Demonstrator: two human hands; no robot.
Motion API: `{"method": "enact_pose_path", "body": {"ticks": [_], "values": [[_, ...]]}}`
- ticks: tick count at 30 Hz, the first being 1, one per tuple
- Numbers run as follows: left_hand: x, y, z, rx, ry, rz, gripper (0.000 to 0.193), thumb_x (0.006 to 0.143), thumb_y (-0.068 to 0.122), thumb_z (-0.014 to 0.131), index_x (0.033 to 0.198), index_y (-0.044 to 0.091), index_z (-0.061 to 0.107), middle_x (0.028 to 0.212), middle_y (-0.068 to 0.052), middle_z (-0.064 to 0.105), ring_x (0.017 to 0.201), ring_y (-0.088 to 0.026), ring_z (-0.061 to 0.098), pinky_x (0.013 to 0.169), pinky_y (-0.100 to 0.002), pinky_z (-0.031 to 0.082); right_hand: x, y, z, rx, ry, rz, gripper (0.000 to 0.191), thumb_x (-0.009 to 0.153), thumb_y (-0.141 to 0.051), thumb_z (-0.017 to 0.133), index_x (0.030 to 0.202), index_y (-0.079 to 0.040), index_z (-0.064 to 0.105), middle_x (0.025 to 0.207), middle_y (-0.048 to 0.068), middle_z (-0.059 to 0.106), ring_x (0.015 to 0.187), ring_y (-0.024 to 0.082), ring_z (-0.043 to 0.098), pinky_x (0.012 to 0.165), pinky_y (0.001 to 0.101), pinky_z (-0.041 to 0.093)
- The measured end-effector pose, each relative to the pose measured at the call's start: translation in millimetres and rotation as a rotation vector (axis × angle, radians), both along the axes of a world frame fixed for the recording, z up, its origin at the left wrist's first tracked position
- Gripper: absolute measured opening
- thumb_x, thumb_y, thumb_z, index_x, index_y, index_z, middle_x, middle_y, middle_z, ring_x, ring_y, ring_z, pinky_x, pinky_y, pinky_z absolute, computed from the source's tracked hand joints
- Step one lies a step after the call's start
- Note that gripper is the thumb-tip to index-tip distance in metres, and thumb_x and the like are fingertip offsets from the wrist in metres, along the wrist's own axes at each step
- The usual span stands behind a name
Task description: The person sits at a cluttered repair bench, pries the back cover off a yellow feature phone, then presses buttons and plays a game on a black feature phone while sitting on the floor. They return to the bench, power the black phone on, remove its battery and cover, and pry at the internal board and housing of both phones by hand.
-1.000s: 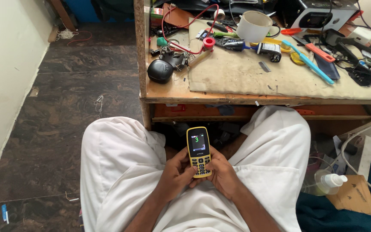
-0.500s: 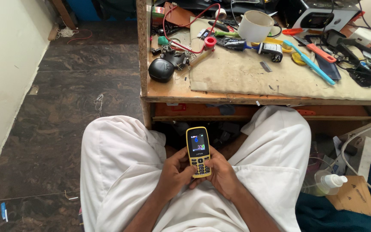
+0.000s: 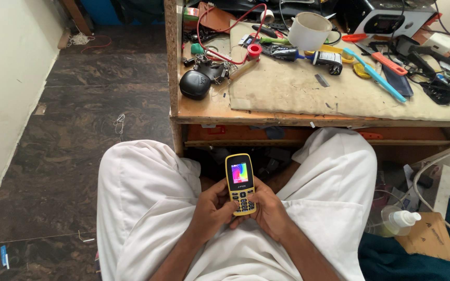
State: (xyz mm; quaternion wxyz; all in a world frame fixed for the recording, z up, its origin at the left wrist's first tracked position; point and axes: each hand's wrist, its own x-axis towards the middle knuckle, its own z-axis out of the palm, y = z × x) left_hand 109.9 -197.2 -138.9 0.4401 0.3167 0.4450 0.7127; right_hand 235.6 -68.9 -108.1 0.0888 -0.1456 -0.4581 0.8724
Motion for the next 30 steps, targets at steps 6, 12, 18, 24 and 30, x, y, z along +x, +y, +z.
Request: {"method": "enact_pose_path", "body": {"ticks": [6, 12, 18, 24, 30], "values": [[-2, 0, -2, -0.024, 0.007, 0.015, 0.04, 0.089, -0.007, 0.057, 0.128, -0.001, 0.064, 0.099, -0.004, 0.072, 0.068, -0.001, 0.056, 0.054, -0.017, 0.042, -2, -2, 5, 0.006, -0.017, 0.012, 0.047, 0.087, -0.013, 0.047, 0.133, -0.001, 0.046, 0.106, 0.023, 0.07, 0.085, 0.036, 0.074, 0.069, 0.0491, 0.065], [-1, 0, -3, -0.032, -0.002, 0.015, 0.042, 0.088, -0.008, 0.058, 0.129, -0.002, 0.064, 0.096, -0.007, 0.073, 0.061, -0.004, 0.056, 0.051, -0.019, 0.044, 0, -7, 8, 0.085, -0.127, 0.006, 0.053, 0.082, -0.002, 0.049, 0.134, -0.005, 0.044, 0.102, 0.019, 0.069, 0.08, 0.031, 0.073, 0.064, 0.0453, 0.063], [0, -2, 3, 0.035, -0.04, -0.036, 0.046, 0.09, -0.009, 0.059, 0.135, -0.003, 0.06, 0.1, -0.009, 0.072, 0.068, -0.008, 0.065, 0.054, -0.023, 0.052, 2, -6, 9, 0.08, -0.123, -0.002, 0.049, 0.082, -0.001, 0.049, 0.131, -0.004, 0.046, 0.095, 0.018, 0.068, 0.072, 0.029, 0.071, 0.056, 0.0397, 0.06], [2, -4, 12, 0.056, -0.067, -0.071, 0.045, 0.092, -0.01, 0.06, 0.137, -0.005, 0.058, 0.101, -0.01, 0.071, 0.069, -0.013, 0.068, 0.055, -0.025, 0.054, 1, -3, 7, 0.09, -0.141, -0.014, 0.042, 0.08, 0.0, 0.05, 0.122, -0.002, 0.05, 0.09, 0.017, 0.067, 0.067, 0.028, 0.07, 0.051, 0.038, 0.057], [6, -6, 16, 0.077, -0.055, -0.096, 0.044, 0.093, -0.01, 0.057, 0.136, -0.006, 0.056, 0.098, -0.011, 0.069, 0.065, -0.015, 0.07, 0.056, -0.026, 0.056, 2, -3, 6, 0.053, -0.103, -0.035, 0.042, 0.078, 0.0, 0.048, 0.12, 0.001, 0.051, 0.087, 0.018, 0.068, 0.064, 0.03, 0.069, 0.051, 0.0387, 0.057]]}}
